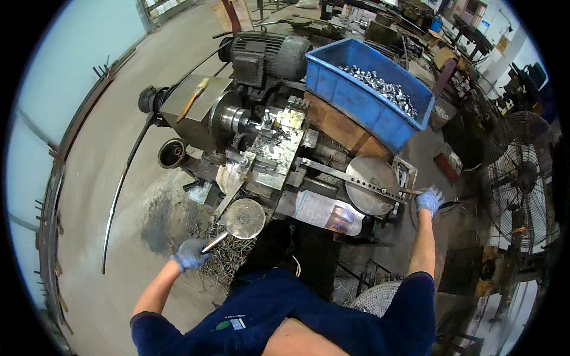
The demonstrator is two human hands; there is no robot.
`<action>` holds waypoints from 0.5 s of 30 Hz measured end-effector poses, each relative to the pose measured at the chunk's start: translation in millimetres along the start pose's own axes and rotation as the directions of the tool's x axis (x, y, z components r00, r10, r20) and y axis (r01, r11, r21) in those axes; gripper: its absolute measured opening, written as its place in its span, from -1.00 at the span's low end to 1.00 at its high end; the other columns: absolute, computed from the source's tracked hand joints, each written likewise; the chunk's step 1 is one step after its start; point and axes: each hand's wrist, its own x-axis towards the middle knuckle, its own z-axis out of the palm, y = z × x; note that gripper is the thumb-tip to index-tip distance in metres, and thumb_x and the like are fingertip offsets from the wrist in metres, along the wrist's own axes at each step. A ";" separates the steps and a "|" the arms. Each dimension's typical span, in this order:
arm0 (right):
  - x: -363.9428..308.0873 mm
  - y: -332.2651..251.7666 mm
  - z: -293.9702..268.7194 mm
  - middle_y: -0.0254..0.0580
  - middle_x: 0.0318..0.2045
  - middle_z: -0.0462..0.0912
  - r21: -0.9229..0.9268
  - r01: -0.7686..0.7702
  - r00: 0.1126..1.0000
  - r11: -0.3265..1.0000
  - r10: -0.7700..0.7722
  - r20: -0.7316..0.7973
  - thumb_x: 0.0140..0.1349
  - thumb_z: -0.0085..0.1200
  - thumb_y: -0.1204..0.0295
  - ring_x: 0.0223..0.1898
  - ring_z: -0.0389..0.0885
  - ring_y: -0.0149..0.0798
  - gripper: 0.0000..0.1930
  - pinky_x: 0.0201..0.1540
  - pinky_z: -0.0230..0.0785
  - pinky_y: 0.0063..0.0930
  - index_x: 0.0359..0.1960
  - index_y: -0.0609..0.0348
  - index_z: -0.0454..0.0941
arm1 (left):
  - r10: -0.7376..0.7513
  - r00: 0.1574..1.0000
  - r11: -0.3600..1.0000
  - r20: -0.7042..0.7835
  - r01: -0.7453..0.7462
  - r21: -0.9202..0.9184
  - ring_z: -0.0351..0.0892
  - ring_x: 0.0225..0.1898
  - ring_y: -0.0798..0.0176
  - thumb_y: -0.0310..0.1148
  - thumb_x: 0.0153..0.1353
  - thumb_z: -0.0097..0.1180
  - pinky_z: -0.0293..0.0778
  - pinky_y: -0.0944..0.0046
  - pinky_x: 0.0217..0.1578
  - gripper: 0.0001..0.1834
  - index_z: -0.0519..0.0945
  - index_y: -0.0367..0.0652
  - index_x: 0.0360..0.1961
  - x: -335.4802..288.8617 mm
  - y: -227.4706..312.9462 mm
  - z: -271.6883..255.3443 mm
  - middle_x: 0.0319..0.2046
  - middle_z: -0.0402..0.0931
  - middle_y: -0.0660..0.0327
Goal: The person operates a manual lathe machine by inserting small metal components into the chuck, tightening them, and using levers to engage the cutting tools before placing the finished parts into a basket.
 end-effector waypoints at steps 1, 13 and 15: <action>-0.4 -9.9 -2.2 -0.07 0.19 0.29 0.008 0.029 0.999 1.000 -0.029 0.019 0.02 0.11 0.02 0.29 0.09 -0.03 -0.25 0.32 -0.19 -0.06 0.21 0.14 0.23 | -0.027 0.993 0.993 0.112 0.039 -0.113 0.57 -0.43 0.11 -0.08 0.04 0.15 0.43 0.09 -0.38 -0.64 0.58 -0.17 -0.31 -3.4 9.6 -13.5 -0.52 0.56 0.05; -184.3 29.8 39.8 0.15 0.06 0.41 0.328 0.120 0.988 0.937 -0.144 0.051 -0.02 0.12 -0.06 0.14 0.31 0.08 -0.30 0.23 0.08 -0.19 0.01 0.29 0.44 | -0.107 0.866 0.938 -0.489 0.251 0.238 0.50 -0.11 -0.13 -0.01 0.08 0.02 0.44 0.05 -0.12 -0.43 0.45 -0.18 0.03 142.7 -186.6 -60.4 -0.12 0.51 -0.06; -208.0 31.9 34.5 0.07 -0.19 0.60 0.280 0.113 0.991 0.953 -0.130 0.043 -0.05 0.21 0.04 -0.07 0.54 0.01 -0.50 0.03 0.34 -0.24 -0.21 0.21 0.60 | -0.131 0.927 0.906 -0.351 0.255 0.336 0.52 -0.15 -0.13 -0.02 0.09 0.01 0.43 0.02 -0.14 -0.45 0.46 -0.18 0.00 160.7 -163.1 -68.7 -0.17 0.53 -0.05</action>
